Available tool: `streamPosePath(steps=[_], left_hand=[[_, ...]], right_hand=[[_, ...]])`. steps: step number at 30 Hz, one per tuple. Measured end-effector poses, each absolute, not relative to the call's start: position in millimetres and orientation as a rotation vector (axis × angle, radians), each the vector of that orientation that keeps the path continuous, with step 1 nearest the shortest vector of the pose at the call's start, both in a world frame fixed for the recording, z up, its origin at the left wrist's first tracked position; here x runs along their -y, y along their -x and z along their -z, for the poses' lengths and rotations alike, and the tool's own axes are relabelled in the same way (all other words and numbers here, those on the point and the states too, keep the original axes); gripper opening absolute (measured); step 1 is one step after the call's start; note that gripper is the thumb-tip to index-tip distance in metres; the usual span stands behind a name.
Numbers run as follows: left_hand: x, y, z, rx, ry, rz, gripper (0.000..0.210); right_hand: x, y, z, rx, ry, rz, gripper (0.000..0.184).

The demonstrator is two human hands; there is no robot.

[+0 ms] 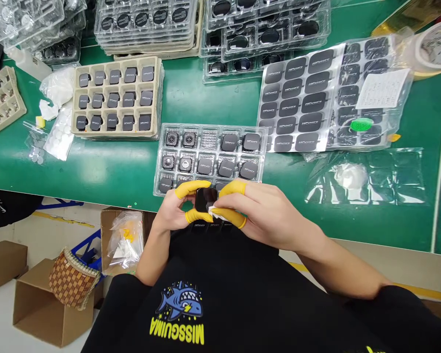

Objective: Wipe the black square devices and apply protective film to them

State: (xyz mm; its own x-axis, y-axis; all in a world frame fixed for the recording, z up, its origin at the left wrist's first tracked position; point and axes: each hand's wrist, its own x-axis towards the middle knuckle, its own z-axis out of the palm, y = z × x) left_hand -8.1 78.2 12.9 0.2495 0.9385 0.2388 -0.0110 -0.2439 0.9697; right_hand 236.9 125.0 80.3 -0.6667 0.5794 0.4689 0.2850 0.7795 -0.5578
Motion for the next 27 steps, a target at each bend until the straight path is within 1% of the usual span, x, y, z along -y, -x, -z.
streamPosePath(steps=[3, 7, 11, 15, 18, 21, 24, 27], left_hand=[[-77, 7, -12, -0.928, -1.550, -1.149, 0.075], [-73, 4, -4, -0.934, -1.527, -1.139, 0.066], [-69, 0, 6, -0.925, -1.434, -1.141, 0.075], [-68, -1, 7, -0.914, -1.283, -1.192, 0.075], [-68, 4, 0, -0.966, -1.192, -1.242, 0.077], [-70, 9, -7, -0.978, -1.158, -1.278, 0.076], [-74, 8, -11, -0.972, -1.179, -1.278, 0.075], [-76, 5, -11, -0.943, -1.225, -1.308, 0.072]], right_hand=[[-121, -225, -71, 2.244, 0.623, -0.476, 0.011], [-118, -210, -67, 2.230, 0.586, -0.287, 0.021], [-128, -204, -69, 2.267, 0.648, -0.133, 0.024], [-142, -214, -62, 2.321, 0.747, -0.050, 0.025], [-149, -230, -58, 2.303, 0.852, -0.166, 0.016], [-149, -242, -62, 2.096, 0.915, -0.481, 0.007], [-142, -242, -73, 1.977, 0.822, -0.689, 0.010], [-132, -232, -80, 2.075, 0.671, -0.745, 0.007]])
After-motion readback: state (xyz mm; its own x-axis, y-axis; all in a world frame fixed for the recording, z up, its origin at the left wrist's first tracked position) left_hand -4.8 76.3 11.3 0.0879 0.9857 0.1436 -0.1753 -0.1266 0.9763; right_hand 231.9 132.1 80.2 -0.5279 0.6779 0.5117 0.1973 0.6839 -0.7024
